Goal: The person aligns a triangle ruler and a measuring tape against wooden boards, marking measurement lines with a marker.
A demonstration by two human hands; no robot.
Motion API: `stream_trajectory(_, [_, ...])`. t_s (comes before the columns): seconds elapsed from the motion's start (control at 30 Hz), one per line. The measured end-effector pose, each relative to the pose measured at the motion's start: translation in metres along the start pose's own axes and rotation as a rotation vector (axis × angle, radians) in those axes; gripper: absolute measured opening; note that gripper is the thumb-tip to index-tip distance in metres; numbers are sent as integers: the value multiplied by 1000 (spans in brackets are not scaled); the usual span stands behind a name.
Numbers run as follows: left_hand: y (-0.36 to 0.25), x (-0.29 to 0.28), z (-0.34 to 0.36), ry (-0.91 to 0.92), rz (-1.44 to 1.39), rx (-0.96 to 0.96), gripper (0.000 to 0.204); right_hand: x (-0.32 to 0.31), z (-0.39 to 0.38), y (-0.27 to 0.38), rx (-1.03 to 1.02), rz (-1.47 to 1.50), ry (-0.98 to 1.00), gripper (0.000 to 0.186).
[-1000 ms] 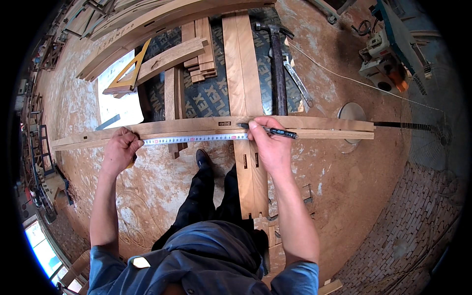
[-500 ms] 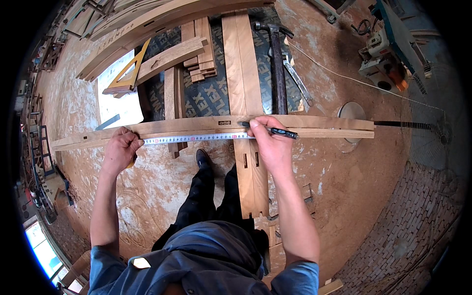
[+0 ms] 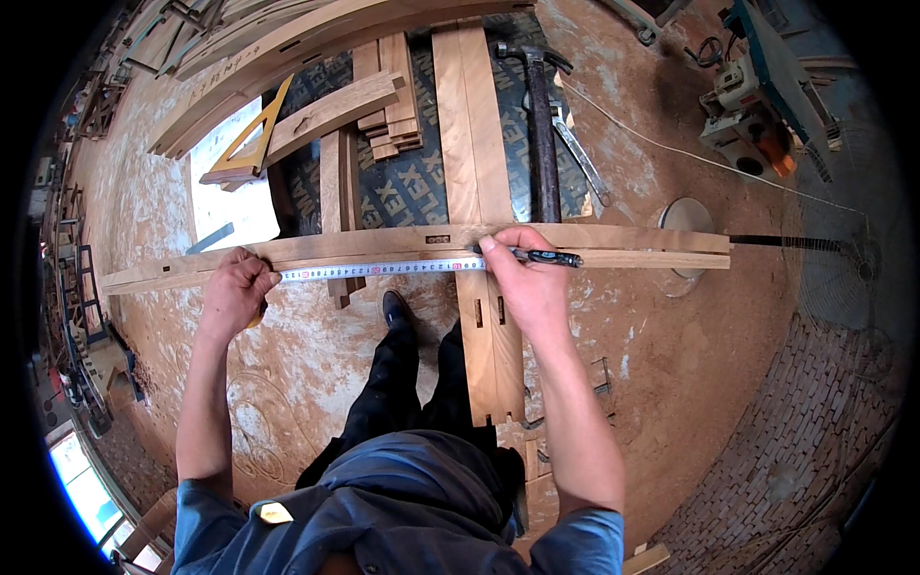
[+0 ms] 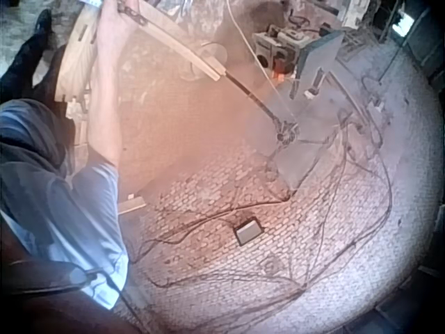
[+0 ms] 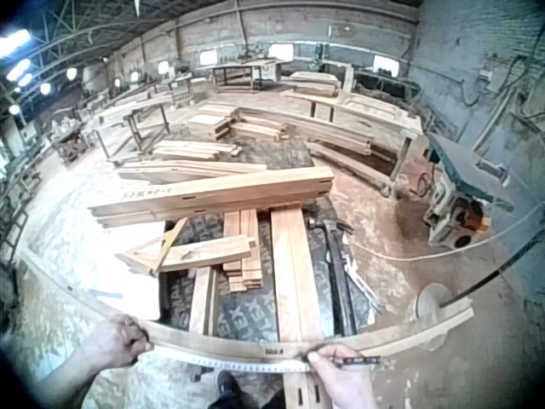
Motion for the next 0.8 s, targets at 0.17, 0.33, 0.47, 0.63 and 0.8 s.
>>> stream_trajectory(0.17, [0,0,0,-7,-3,-11,21,2,-1,4,13,-36,3,11])
stream_trajectory(0.33, [1,1,1,-5,-22,14,21,5,-1,6,22,-131,-32,17])
stream_trajectory(0.47, [2,2,0,-23,-34,21,20,6,0,7,57,-182,-23,20])
stream_trajectory(0.63, [4,3,0,-16,-26,26,21,5,-1,7,102,-232,-11,21])
stream_trajectory(0.8, [4,4,1,-15,-15,25,21,6,-1,5,83,-218,-15,20])
Point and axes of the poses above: each hand's wrist, its own z-axis towards the middle knuckle, its own x-axis out of the palm, y = z × x, the point moved 1 cm from there along z, towards the middle knuckle, and after that the axes turned 10 degrees about y, right-handed, at the moved point
